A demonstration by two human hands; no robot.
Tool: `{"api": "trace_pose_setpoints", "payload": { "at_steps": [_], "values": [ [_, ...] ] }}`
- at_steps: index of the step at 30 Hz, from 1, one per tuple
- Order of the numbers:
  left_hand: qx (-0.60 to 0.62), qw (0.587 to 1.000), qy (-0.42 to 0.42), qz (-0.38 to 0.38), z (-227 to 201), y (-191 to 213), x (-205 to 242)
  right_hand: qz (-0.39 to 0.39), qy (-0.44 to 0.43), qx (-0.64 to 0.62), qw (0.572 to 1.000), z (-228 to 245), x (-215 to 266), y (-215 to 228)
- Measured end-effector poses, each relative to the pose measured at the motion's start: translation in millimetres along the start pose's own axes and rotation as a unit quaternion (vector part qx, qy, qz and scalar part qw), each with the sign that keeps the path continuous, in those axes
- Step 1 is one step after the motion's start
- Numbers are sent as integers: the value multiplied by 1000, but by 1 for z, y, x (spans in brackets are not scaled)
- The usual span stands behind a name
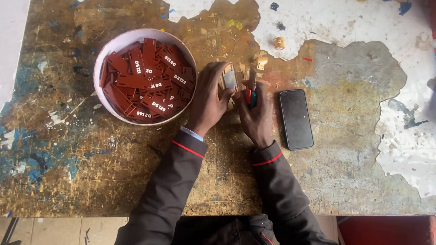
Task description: The person assembles small rectangular components on a workbench. They pick up pieces from a container, align them, and press them together to form a larger unit. The person handles the parts one at a time, occasionally adjusting their grip and orientation.
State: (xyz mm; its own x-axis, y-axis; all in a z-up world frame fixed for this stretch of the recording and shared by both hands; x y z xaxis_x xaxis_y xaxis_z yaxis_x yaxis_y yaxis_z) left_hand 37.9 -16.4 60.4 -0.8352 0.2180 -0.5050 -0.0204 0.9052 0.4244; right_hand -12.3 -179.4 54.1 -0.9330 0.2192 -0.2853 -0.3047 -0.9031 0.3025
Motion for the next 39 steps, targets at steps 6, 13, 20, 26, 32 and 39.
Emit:
{"api": "trace_pose_setpoints", "payload": {
  "at_steps": [6,13,20,26,32,39],
  "values": [
    [110,992,20,-51,17,-4,5,19,17,-7,1000,4,0,-2],
    [172,980,89,-43,6,-2,6,1,70,20,997,25,-1,0],
    [186,978,35,-87,-5,8,-3,-6,69,3,998,25,-1,-5],
    [253,960,83,-85,3,8,4,49,0,-94,994,27,2,-6],
    [280,945,167,-29,13,-2,13,63,-29,-106,992,1,3,-9],
    [325,928,182,2,15,-11,23,51,-47,-115,991,30,-1,-3]
  ]
}}
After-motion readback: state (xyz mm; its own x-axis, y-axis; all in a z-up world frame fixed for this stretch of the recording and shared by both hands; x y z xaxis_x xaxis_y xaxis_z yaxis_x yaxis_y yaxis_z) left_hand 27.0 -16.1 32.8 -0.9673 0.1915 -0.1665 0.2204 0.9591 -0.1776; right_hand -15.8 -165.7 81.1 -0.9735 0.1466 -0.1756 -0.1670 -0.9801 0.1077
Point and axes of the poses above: each hand's wrist, its own x-axis away from the middle knuckle, its own y-axis out of the back of the hand, z = x × y, the point moved 5 cm from there along -x, towards the middle knuckle
